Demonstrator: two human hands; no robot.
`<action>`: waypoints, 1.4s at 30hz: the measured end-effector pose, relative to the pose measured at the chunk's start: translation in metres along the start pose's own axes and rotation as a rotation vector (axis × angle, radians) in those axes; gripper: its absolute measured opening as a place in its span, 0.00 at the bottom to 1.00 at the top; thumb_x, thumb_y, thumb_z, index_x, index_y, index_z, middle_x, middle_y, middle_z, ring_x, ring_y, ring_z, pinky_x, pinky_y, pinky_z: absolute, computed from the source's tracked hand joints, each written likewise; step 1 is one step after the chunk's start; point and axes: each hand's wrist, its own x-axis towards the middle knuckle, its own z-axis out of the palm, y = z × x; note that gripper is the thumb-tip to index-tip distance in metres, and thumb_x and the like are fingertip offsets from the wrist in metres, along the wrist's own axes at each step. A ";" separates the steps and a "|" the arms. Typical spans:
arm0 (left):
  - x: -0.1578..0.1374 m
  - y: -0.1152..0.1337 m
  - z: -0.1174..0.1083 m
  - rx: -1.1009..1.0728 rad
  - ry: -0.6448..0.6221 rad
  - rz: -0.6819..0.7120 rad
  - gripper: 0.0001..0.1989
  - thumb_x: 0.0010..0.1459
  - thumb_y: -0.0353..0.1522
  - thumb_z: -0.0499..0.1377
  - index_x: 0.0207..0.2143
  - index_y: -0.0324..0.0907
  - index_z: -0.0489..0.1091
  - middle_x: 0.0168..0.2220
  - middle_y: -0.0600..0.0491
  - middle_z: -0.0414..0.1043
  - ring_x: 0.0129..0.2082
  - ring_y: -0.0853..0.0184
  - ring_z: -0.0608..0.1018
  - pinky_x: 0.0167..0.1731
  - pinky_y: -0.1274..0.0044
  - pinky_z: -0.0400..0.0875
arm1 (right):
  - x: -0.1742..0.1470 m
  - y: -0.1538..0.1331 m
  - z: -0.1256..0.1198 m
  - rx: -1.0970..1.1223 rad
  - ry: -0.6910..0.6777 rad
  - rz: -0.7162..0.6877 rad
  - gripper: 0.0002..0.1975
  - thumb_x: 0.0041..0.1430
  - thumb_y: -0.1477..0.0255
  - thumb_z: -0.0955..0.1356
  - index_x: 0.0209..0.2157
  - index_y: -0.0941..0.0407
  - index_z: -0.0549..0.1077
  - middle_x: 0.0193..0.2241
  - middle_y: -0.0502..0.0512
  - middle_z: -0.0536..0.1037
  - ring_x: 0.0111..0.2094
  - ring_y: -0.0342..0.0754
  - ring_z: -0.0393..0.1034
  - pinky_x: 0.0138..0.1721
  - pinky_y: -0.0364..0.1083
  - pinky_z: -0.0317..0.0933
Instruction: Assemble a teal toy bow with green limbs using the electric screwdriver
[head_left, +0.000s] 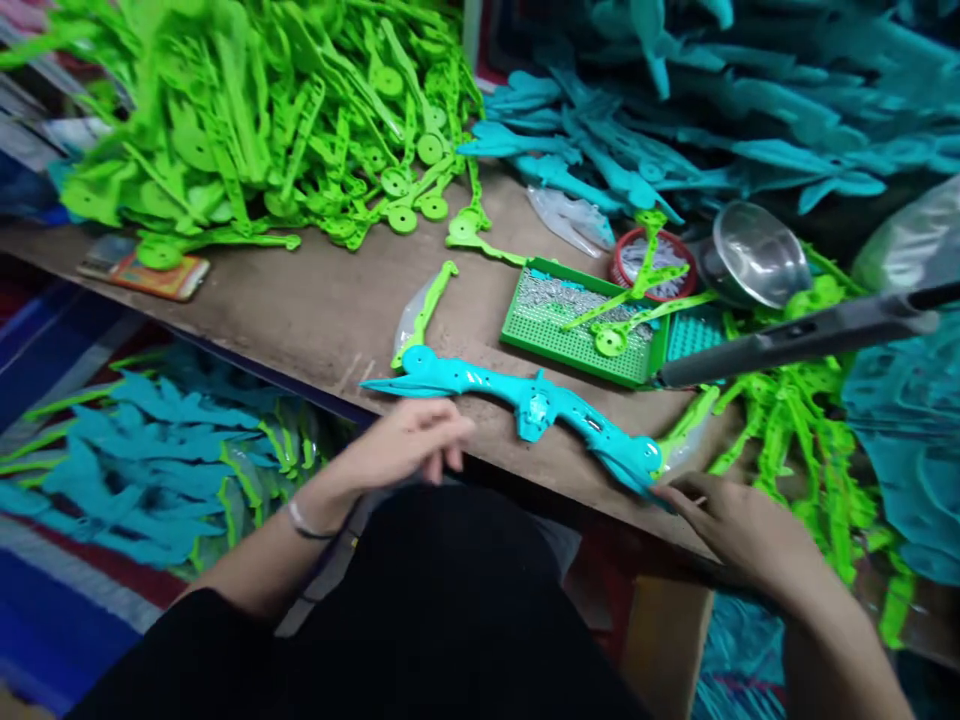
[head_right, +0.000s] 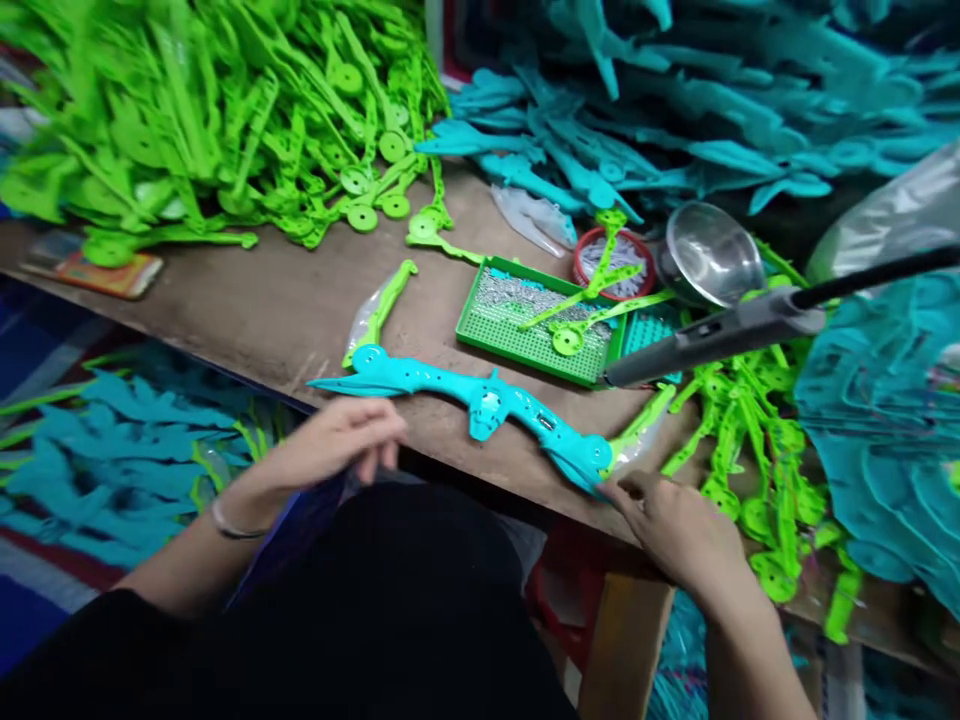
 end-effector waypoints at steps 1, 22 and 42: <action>-0.008 -0.004 -0.022 0.074 0.292 0.086 0.17 0.59 0.46 0.60 0.29 0.41 0.69 0.22 0.55 0.73 0.16 0.74 0.71 0.18 0.82 0.65 | -0.002 -0.015 -0.008 -0.003 0.065 -0.017 0.27 0.62 0.48 0.58 0.38 0.53 0.77 0.34 0.67 0.82 0.37 0.70 0.77 0.36 0.59 0.62; 0.013 -0.038 -0.055 -0.434 0.530 0.050 0.25 0.42 0.47 0.73 0.32 0.35 0.76 0.27 0.51 0.79 0.27 0.64 0.83 0.33 0.75 0.82 | 0.099 -0.298 -0.029 0.090 0.181 -0.453 0.39 0.68 0.46 0.51 0.46 0.63 0.78 0.44 0.75 0.80 0.48 0.64 0.77 0.47 0.55 0.66; 0.034 -0.041 -0.037 -0.542 0.474 0.022 0.27 0.40 0.49 0.74 0.33 0.37 0.76 0.33 0.51 0.80 0.34 0.64 0.83 0.43 0.69 0.82 | 0.099 -0.241 -0.003 0.435 0.930 -0.642 0.18 0.70 0.60 0.59 0.49 0.57 0.70 0.41 0.61 0.76 0.46 0.52 0.72 0.48 0.53 0.68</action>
